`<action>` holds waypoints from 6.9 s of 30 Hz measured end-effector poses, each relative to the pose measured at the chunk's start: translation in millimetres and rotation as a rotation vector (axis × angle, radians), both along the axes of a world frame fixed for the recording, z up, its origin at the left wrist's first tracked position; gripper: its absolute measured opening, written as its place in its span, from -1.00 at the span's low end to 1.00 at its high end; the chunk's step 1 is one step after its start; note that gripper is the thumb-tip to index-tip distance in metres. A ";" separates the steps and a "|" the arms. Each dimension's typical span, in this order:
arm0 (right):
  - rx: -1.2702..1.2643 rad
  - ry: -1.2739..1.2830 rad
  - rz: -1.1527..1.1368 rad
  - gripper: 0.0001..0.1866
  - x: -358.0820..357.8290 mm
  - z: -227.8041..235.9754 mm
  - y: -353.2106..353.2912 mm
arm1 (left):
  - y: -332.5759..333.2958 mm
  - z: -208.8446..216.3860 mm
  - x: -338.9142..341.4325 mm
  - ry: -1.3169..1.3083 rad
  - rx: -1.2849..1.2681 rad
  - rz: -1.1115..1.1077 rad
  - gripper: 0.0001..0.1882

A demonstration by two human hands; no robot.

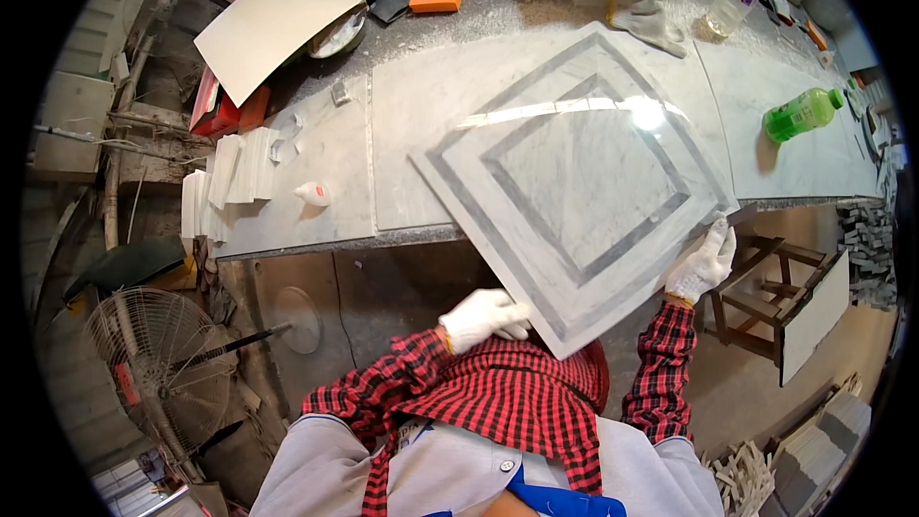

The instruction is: The person uses a metal scraper to remove a white residue from the surface of a square tile. They repeatedly scrape the tile's surface and edges, occasionally lifting the tile to inspect the progress. The task is performed at a workbench in a workshop setting.

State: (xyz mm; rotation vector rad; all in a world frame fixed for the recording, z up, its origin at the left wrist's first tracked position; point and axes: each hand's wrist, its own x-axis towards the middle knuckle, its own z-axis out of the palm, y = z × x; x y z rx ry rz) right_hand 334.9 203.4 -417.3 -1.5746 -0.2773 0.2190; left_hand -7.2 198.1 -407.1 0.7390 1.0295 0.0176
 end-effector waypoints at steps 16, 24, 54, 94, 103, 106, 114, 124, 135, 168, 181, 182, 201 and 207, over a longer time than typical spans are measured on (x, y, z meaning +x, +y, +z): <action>0.091 0.052 0.253 -0.74 46.4 -3.7 31.7 | -5.2 9.1 49.6 0.052 -0.071 0.035 -0.48; -0.031 -0.177 0.413 -0.76 83.7 -21.7 77.4 | -13.4 -5.9 86.7 -0.010 -0.083 0.105 -0.53; -0.306 -0.523 0.464 -0.77 79.0 -6.4 83.4 | 25.0 26.9 -32.1 0.275 0.757 0.675 -0.70; -0.352 -0.301 0.962 -0.67 -47.2 47.0 164.8 | 106.8 0.9 -75.4 0.617 1.419 0.329 -0.52; -0.469 -0.238 1.602 -0.71 -190.9 69.9 182.8 | 103.6 -8.9 -74.2 0.578 1.456 0.396 -0.47; -0.434 -0.268 1.637 -0.71 -197.2 62.5 194.7 | 102.0 -11.7 -75.5 0.504 1.398 0.470 -0.46; -0.415 -0.006 1.447 -0.77 -174.8 36.4 185.6 | 111.3 -7.2 -85.4 0.749 1.623 0.295 -0.41; -0.389 0.154 1.383 -0.76 -188.1 45.7 182.4 | 129.8 -1.0 -95.4 0.439 1.632 0.346 -0.50; -0.373 0.082 1.467 -0.65 -255.5 53.8 251.1 | 125.2 -12.9 -87.9 0.539 1.729 0.349 -0.61; -0.198 0.182 1.364 -0.70 -336.2 -3.2 450.8 | 131.6 -0.6 -94.0 0.434 1.802 0.325 -0.66; -0.284 0.277 1.403 -0.69 -213.2 48.3 270.0 | 124.8 -19.5 -85.4 0.568 1.872 0.402 -0.59; -0.317 0.251 1.375 -0.68 -198.3 48.7 254.1 | 128.8 -18.9 -85.4 0.543 1.870 0.432 -0.57; -0.487 0.050 1.289 -0.80 -155.6 43.7 117.7 | 125.4 -17.5 -79.9 0.542 1.737 0.389 -0.62; -0.411 -0.266 1.293 -0.80 -164.8 35.6 112.5 | 124.1 -19.6 -79.5 0.557 1.715 0.381 -0.62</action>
